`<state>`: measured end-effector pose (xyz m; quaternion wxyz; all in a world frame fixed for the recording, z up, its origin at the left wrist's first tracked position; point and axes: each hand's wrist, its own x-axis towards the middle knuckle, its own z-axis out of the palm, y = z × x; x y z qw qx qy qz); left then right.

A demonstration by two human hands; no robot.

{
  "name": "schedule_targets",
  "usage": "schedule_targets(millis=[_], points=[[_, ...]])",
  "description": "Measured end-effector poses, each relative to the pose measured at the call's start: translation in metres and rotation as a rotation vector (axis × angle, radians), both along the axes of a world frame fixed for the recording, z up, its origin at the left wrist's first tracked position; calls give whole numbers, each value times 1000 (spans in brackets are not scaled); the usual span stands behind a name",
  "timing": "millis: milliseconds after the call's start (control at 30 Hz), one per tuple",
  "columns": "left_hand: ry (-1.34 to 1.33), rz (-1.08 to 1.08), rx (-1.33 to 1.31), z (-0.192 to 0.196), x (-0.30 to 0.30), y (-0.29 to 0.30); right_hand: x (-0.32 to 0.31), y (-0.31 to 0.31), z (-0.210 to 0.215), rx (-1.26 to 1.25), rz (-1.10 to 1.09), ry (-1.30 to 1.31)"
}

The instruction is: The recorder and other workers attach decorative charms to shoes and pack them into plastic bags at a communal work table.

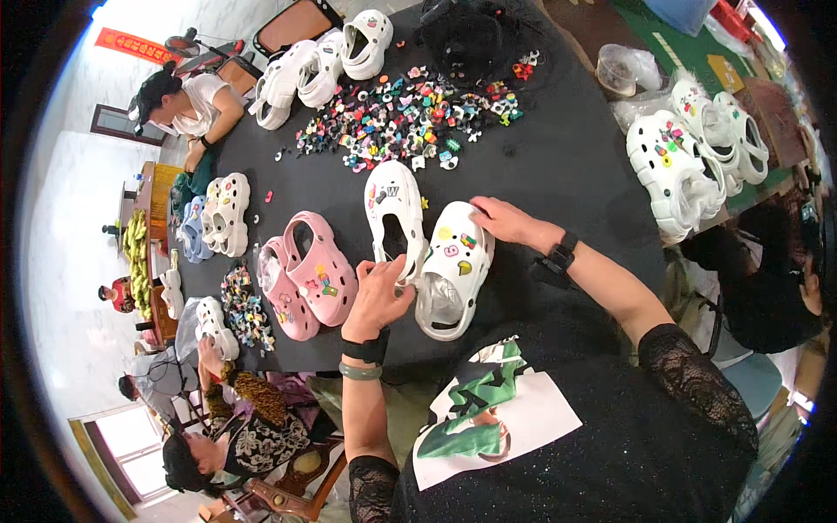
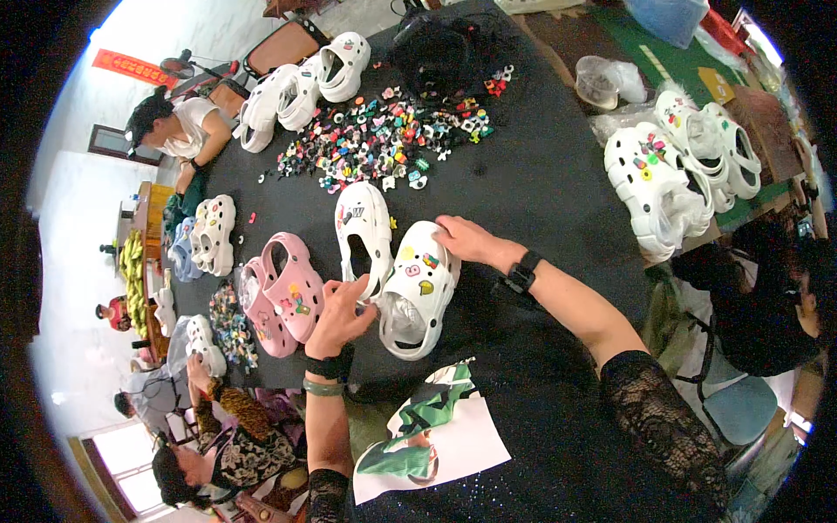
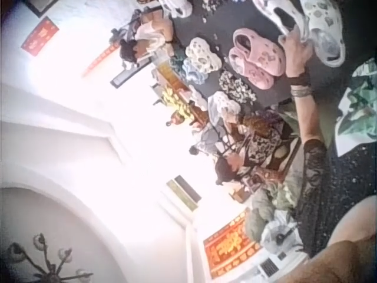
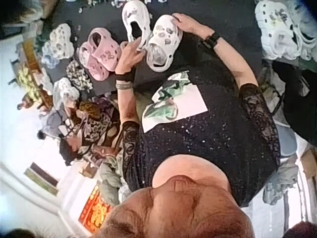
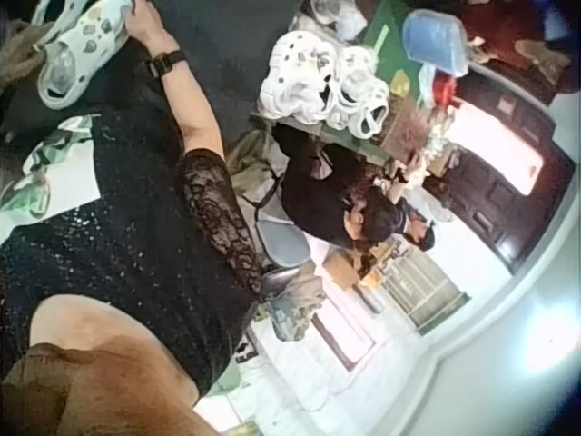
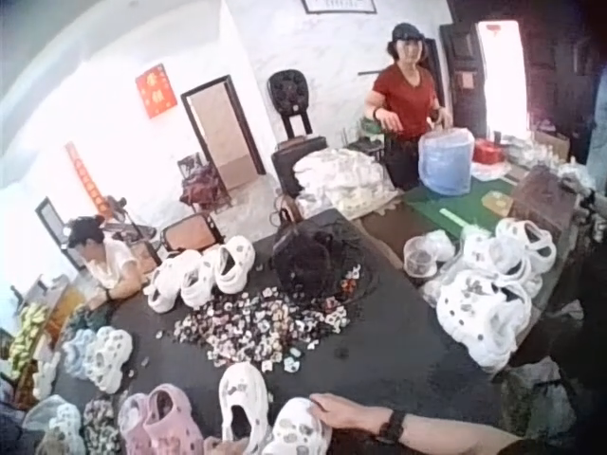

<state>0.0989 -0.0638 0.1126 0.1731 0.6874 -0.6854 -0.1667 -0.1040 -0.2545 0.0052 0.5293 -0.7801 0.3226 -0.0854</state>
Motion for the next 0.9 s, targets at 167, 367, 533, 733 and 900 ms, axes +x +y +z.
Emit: schedule_targets(millis=[167,367,533,733,900], points=[[-32,-66,112,20,3,10,-10,-1,-8,316,-32,-135],[-74,24,281,26,2,23,-26,20,2,122,-4,-25],[-241,270,9,20,-39,39,11,13,2,-182,50,-304],[-379,482,-201,18,-64,55,35,25,0,-57,194,-194],[288,372,-101,-13,-38,37,-7,33,8,-119,260,-10]])
